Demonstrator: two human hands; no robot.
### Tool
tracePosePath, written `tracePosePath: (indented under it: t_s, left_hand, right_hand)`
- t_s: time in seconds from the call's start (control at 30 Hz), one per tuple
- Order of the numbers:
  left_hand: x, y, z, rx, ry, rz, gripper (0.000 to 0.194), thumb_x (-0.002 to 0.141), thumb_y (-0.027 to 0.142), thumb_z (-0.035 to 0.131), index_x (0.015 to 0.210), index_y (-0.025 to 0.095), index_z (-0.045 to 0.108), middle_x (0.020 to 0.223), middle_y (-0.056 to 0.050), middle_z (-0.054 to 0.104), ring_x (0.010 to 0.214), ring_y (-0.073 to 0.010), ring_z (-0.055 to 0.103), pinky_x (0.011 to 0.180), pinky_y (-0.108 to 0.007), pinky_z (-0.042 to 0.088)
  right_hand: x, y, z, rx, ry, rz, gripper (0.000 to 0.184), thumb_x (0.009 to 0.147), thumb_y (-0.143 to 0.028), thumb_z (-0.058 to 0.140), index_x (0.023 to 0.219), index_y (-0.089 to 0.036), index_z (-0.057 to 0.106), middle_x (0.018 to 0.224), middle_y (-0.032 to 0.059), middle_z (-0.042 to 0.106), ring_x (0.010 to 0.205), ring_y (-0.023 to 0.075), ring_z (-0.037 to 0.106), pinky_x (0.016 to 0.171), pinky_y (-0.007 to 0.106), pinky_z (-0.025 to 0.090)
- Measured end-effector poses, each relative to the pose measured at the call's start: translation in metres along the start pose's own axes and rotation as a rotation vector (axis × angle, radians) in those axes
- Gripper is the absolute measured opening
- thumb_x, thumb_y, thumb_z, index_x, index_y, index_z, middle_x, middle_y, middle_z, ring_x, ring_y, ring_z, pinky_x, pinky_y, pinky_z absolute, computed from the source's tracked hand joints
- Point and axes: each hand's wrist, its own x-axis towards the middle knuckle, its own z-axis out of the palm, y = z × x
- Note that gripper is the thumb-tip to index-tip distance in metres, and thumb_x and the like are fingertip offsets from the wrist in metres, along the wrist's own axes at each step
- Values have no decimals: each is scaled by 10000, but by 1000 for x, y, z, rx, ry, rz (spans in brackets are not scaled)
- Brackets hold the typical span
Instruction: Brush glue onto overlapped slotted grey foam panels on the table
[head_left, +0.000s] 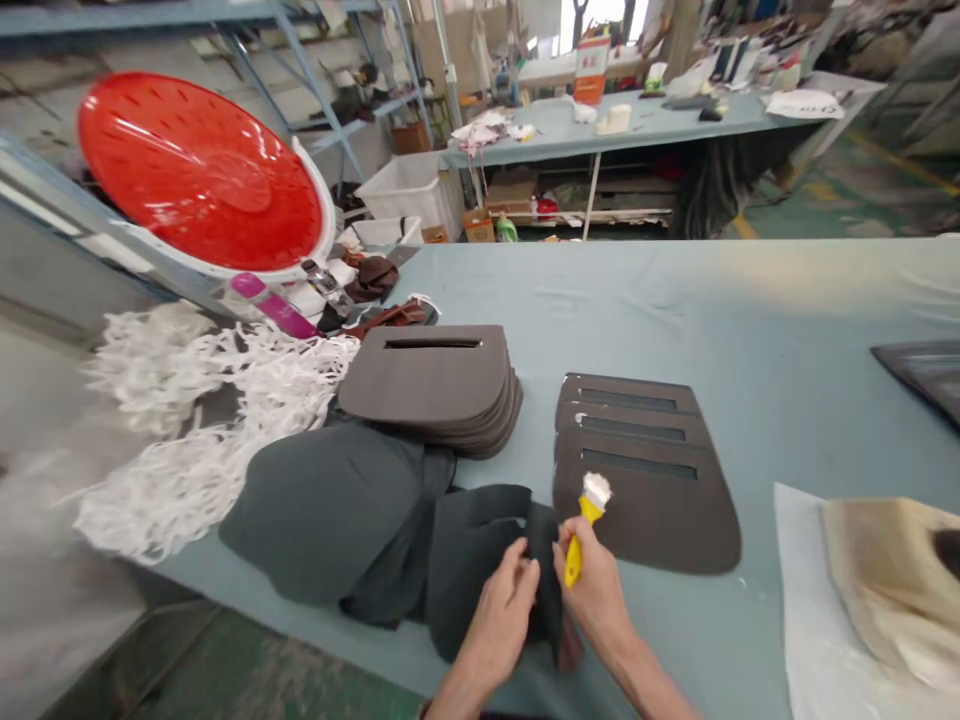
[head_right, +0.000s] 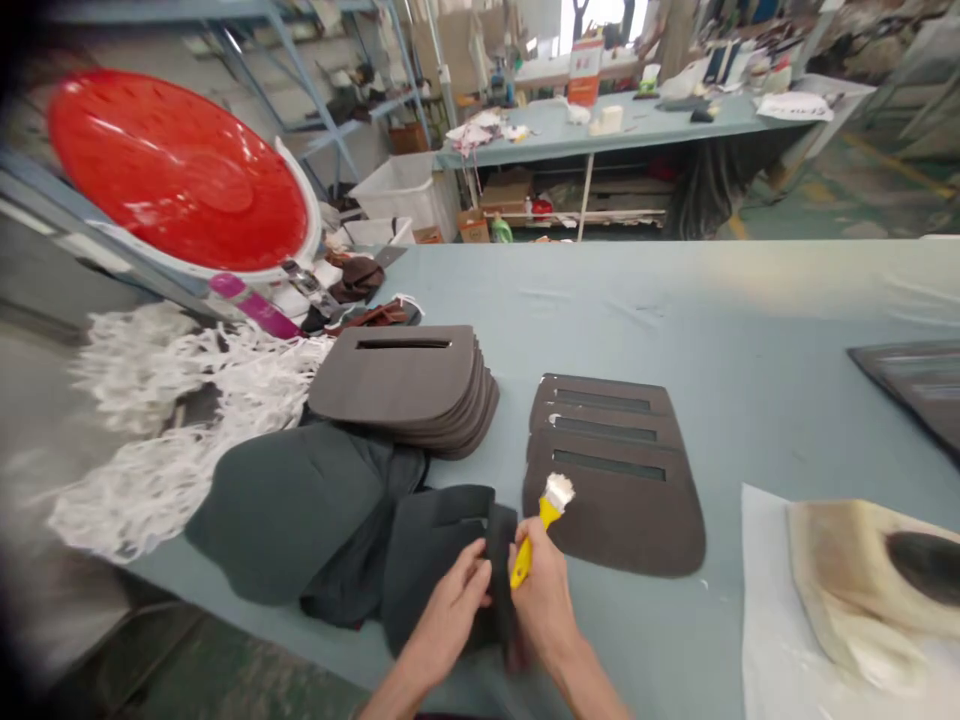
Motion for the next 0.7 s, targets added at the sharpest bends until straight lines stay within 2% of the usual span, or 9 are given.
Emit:
tracePosePath:
  t_s: [0.07, 0.13, 0.2, 0.27, 0.33, 0.43, 0.53, 0.63, 0.7]
  left_hand:
    - [5, -16, 6, 98, 65, 16, 488, 877, 435, 383, 1269, 161, 483, 1096, -101, 635, 991, -198, 599, 911, -341, 452]
    - [14, -31, 4, 332, 251, 44, 499, 862, 436, 406, 1256, 140, 483, 1150, -138, 588, 1083, -252, 546, 951, -421, 426]
    - [23, -44, 1, 575, 393, 2, 565, 838, 472, 436, 1270, 109, 457, 1197, -187, 536, 1126, -326, 498, 885, -490, 448]
    - [30, -55, 1, 730, 454, -66, 642, 810, 505, 473, 1299, 92, 415, 1230, -222, 498, 1125, -374, 487, 792, -502, 477]
    - [33, -66, 0, 755, 464, -88, 690, 792, 509, 504, 1306, 65, 386, 1220, -247, 497, 1110, -371, 511, 772, -474, 487]
    - [38, -77, -6, 600, 365, -207, 683, 779, 507, 525, 1275, 54, 402, 1095, -234, 595, 1001, -333, 605, 768, -430, 497]
    - [43, -75, -13, 407, 193, -311, 538, 715, 469, 605, 1110, 109, 548, 933, -165, 686, 884, -313, 661, 767, -413, 508]
    - [50, -59, -9, 167, 36, -213, 431, 647, 449, 662, 951, 147, 616, 887, -112, 714, 891, -286, 671, 788, -376, 519]
    - [57, -45, 3, 51, -44, -135, 446, 623, 467, 675, 936, 157, 604, 886, -95, 716, 887, -278, 670, 792, -378, 526]
  right_hand:
    - [-3, 21, -8, -78, 54, 14, 105, 770, -146, 417, 829, -232, 405, 676, -27, 492, 570, 129, 474, 548, 217, 374]
    - [-7, 41, -17, -139, 60, 27, 200, 689, -91, 401, 832, -231, 403, 676, -28, 476, 574, 128, 460, 540, 210, 349]
    - [-10, 55, -24, -175, 70, 39, 260, 636, -73, 402, 844, -229, 411, 693, -25, 480, 581, 126, 458, 539, 205, 336]
    - [-12, 62, -26, -188, 106, 46, 278, 626, -72, 401, 856, -226, 424, 709, -21, 486, 585, 125, 460, 543, 205, 334]
    - [-12, 65, -25, -185, 155, 50, 272, 635, -76, 400, 861, -224, 433, 716, -18, 488, 584, 124, 463, 545, 206, 337]
    - [-10, 68, -27, -178, 216, 52, 240, 668, -88, 402, 864, -222, 434, 716, -17, 488, 583, 124, 471, 550, 210, 347]
    - [-7, 74, -41, -208, 313, 86, 175, 722, -115, 403, 859, -222, 427, 720, -16, 490, 594, 129, 485, 570, 221, 363]
    - [-3, 87, -68, -267, 429, 150, 127, 751, -142, 403, 848, -220, 426, 729, -10, 499, 613, 138, 494, 597, 236, 376]
    - [-2, 101, -90, -313, 493, 181, 139, 746, -139, 400, 856, -215, 438, 746, -1, 515, 638, 146, 503, 618, 244, 382]
